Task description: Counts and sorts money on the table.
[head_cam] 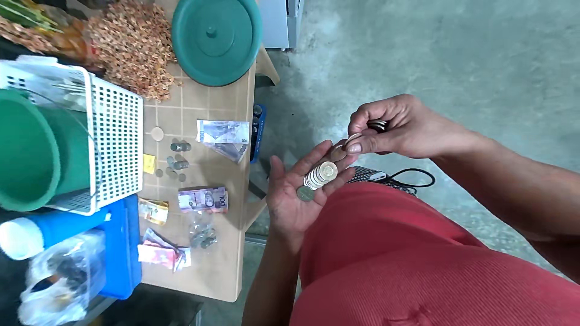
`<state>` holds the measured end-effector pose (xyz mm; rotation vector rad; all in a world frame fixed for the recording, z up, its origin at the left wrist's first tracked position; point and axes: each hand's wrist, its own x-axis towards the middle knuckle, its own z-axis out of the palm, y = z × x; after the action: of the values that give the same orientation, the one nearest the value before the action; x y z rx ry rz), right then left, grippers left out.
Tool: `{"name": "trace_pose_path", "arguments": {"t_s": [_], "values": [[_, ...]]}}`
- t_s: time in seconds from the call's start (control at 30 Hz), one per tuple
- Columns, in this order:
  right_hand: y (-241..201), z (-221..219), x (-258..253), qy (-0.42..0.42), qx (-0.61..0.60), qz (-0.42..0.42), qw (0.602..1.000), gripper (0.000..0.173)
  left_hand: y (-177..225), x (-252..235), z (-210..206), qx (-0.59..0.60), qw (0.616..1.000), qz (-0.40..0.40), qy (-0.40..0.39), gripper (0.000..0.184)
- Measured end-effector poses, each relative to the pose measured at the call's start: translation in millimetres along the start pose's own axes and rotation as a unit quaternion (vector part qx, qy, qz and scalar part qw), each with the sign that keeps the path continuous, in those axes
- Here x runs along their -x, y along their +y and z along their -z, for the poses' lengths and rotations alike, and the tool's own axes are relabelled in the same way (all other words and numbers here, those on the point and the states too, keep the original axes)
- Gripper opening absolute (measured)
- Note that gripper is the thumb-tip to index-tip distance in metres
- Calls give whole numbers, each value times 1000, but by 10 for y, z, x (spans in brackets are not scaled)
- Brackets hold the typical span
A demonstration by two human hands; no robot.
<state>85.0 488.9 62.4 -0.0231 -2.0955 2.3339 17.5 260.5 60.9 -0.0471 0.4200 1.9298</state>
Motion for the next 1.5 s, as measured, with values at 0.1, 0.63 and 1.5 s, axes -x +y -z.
{"name": "trace_pose_path", "arguments": {"t_s": [0.1, 0.63, 1.5], "values": [[56, 90, 6, -21, -162, -27, 986, 8, 8, -7, -1, 12, 1000, 6, -16, 86], [-94, -155, 21, 12, 153, 59, 986, 11, -8, 23, -8, -13, 1000, -8, 23, 85], [-103, -123, 19, -49, 106, 21, 993, 10, -33, 150, 104, 23, 1000, -13, -13, 85]]}}
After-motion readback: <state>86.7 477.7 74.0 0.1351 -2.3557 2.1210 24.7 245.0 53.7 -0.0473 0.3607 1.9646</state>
